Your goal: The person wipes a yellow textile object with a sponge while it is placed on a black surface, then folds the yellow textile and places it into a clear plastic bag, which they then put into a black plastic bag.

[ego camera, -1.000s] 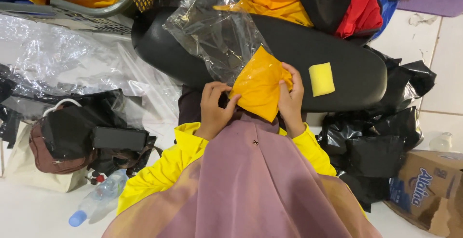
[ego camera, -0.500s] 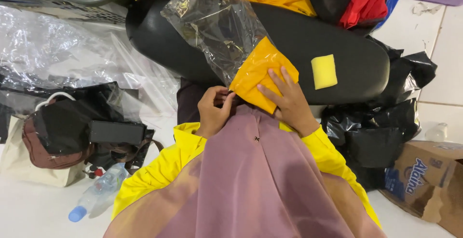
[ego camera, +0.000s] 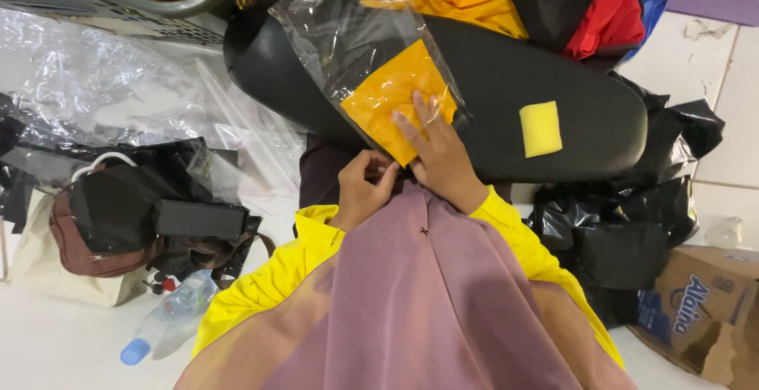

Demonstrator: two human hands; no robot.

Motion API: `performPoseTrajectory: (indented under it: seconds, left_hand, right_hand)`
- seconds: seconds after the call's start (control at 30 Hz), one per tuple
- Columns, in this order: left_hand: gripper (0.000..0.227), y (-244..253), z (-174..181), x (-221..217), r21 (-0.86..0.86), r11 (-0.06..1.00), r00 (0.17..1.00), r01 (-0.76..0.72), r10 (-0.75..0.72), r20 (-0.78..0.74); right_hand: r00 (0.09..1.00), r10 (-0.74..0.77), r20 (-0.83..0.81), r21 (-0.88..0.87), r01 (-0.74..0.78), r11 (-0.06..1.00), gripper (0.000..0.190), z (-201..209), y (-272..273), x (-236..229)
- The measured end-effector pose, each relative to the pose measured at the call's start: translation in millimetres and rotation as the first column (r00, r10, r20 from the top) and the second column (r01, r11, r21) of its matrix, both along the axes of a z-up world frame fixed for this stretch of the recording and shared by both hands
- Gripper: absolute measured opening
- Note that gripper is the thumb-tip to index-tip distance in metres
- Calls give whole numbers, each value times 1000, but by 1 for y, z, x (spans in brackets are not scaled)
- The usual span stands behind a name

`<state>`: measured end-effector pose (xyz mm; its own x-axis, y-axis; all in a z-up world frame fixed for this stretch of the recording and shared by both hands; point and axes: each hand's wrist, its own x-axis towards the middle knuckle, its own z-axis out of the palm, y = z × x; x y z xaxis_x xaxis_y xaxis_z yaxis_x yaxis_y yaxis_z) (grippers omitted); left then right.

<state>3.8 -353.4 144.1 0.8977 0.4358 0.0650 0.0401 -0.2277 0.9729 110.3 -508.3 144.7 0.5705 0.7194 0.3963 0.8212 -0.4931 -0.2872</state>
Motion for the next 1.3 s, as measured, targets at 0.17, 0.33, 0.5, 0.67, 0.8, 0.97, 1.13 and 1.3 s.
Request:
performPoseTrajectory:
  seconds: [0.17, 0.33, 0.5, 0.67, 0.8, 0.97, 1.13, 1.3]
  left_hand:
    - [9, 8, 5, -3, 0, 990, 990, 138, -138, -18]
    - [16, 5, 10, 4, 31, 979, 978, 202, -203, 49]
    - [17, 12, 6, 1, 63, 974, 975, 216, -219, 46]
    - [17, 12, 13, 3, 60, 971, 973, 230, -230, -15]
    - [16, 14, 7, 4, 75, 959, 960, 274, -277, 32]
    - [17, 16, 5, 4, 173, 945, 951, 277, -295, 91]
    - [22, 43, -13, 5, 389, 916, 924, 101, -232, 304]
    - [30, 68, 27, 65, 607, 757, 852, -242, -133, 506]
  right_hand:
    - [957, 137, -255, 79, -121, 990, 45, 51, -15, -13]
    - [977, 117, -177, 67, -107, 992, 44, 10, -3, -9]
    - [978, 175, -110, 67, -168, 983, 46, -21, 27, 28]
    - [978, 178, -110, -66, -186, 980, 58, -23, 57, 55]
    - [985, 29, -171, -411, -98, 907, 75, 3, 83, 64]
    - [962, -87, -260, -527, -66, 847, 75, 28, 104, 69]
    - [986, -11, -166, -422, -61, 904, 79, 5, 81, 61]
    - [984, 161, -76, -136, -171, 976, 72, -15, 49, 46]
